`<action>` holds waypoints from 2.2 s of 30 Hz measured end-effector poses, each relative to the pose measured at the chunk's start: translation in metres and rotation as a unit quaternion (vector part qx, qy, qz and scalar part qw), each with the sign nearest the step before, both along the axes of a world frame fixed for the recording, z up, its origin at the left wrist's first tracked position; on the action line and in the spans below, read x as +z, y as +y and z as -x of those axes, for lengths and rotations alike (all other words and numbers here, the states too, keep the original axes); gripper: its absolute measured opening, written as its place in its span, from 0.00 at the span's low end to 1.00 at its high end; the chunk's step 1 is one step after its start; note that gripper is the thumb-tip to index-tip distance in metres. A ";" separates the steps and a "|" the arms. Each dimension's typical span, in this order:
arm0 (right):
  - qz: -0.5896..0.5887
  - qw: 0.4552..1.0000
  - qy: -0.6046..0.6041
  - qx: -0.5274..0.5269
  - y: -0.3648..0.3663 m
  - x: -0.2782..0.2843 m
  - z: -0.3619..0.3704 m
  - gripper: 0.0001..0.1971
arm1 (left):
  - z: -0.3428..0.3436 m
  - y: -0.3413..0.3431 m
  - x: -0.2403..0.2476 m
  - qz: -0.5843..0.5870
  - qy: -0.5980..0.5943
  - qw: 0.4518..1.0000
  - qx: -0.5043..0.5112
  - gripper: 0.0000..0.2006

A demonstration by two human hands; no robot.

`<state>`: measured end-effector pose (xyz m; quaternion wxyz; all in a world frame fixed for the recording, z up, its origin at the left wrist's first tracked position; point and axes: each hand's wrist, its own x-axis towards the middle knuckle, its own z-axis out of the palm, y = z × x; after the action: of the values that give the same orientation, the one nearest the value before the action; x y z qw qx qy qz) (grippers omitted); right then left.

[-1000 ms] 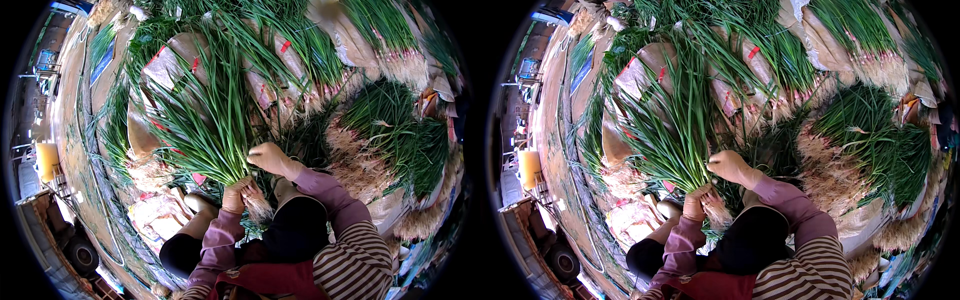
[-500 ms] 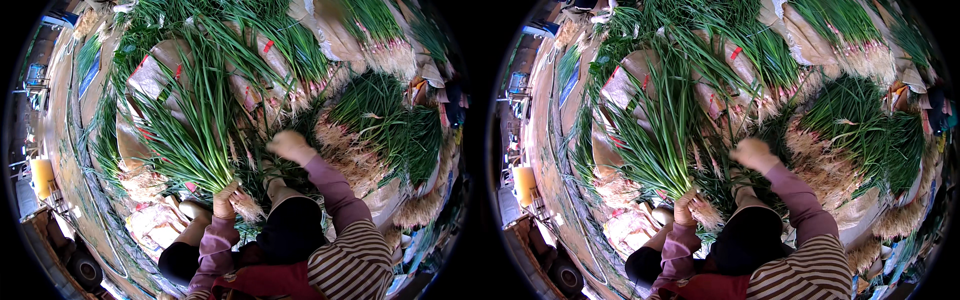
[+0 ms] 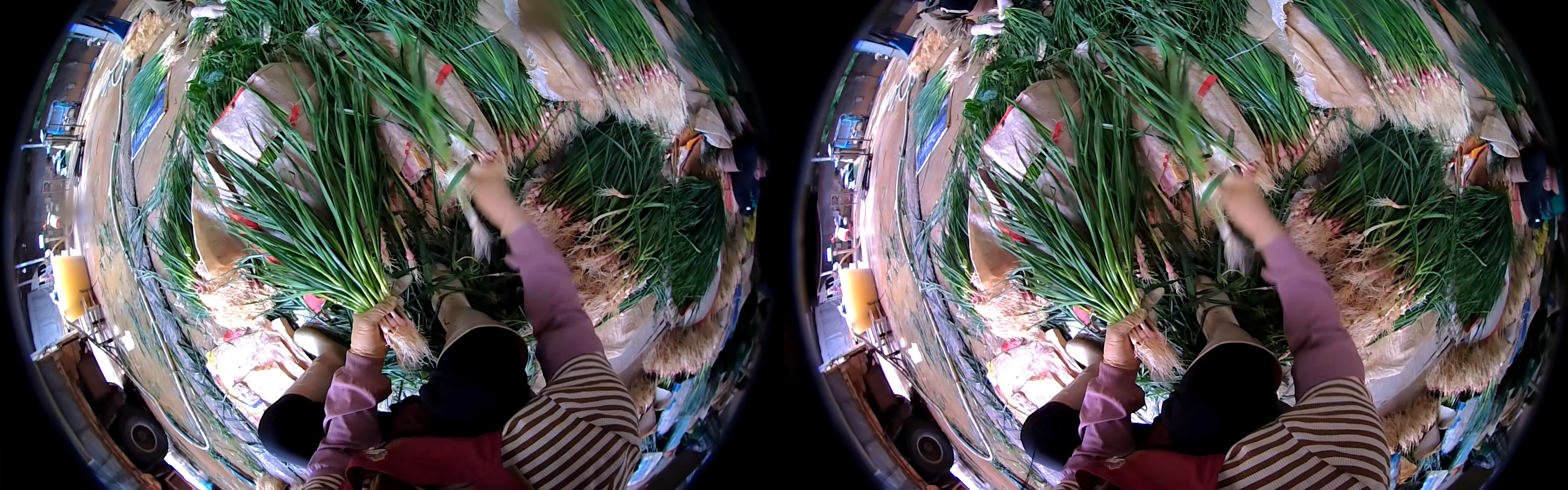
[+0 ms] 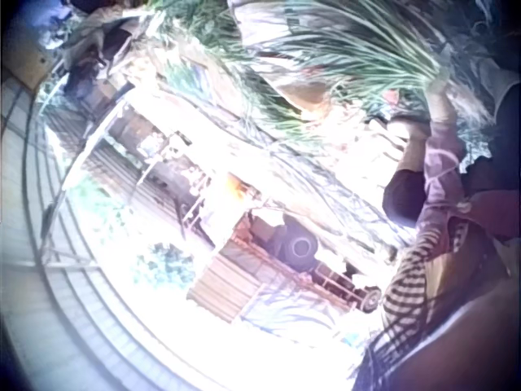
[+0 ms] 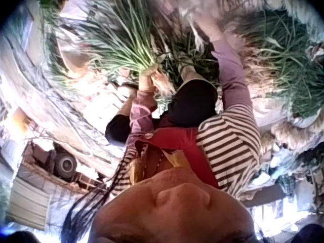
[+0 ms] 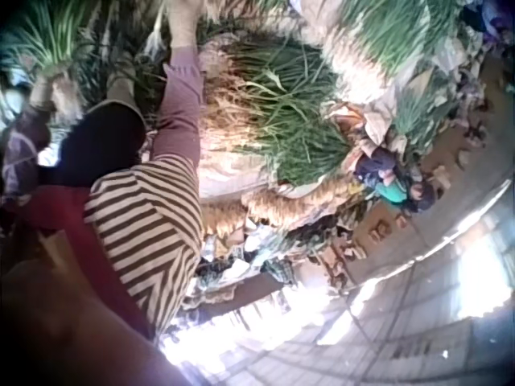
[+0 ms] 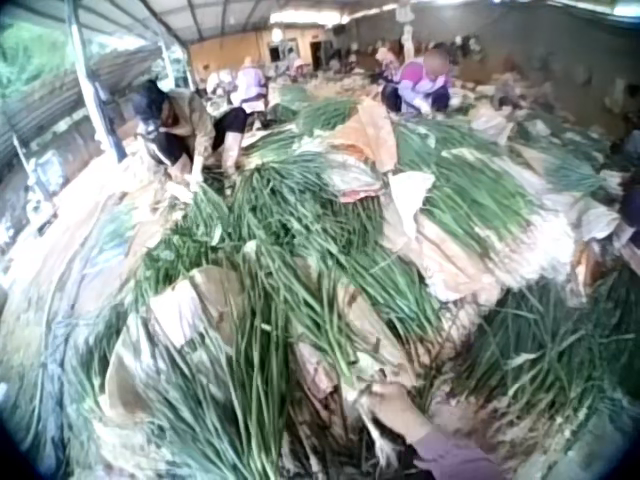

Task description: The person wraps bunches of green onions in paper and plastic film, securing them with a rubber band, and سپس lays them on the ground.

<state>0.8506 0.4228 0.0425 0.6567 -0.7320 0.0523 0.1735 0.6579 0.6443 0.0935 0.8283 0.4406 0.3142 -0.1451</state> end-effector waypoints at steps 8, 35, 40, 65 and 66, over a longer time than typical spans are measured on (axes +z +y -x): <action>0.131 0.891 -0.318 0.296 0.082 0.026 0.099 0.07 | 0.002 -0.006 0.009 -0.006 0.065 0.996 0.052 0.07; 0.156 0.970 -0.043 0.182 0.027 0.005 -0.011 0.08 | -0.005 0.004 0.006 0.056 -0.007 0.996 0.063 0.14; 0.121 0.885 -0.281 0.351 0.093 0.020 0.082 0.08 | -0.003 0.008 0.010 0.035 0.036 0.999 -0.019 0.12; -0.272 0.840 0.180 0.434 0.104 0.069 0.073 0.15 | -0.001 0.019 0.030 0.330 -0.091 0.938 0.048 0.11; -0.202 0.878 -0.018 0.433 0.109 0.053 0.077 0.12 | -0.002 0.019 0.036 0.303 -0.077 0.947 0.072 0.10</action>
<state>0.7739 0.5323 0.0958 0.6505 -0.5357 -0.3186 0.4340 0.6600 0.6629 0.1298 0.9526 0.1547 0.2218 -0.1390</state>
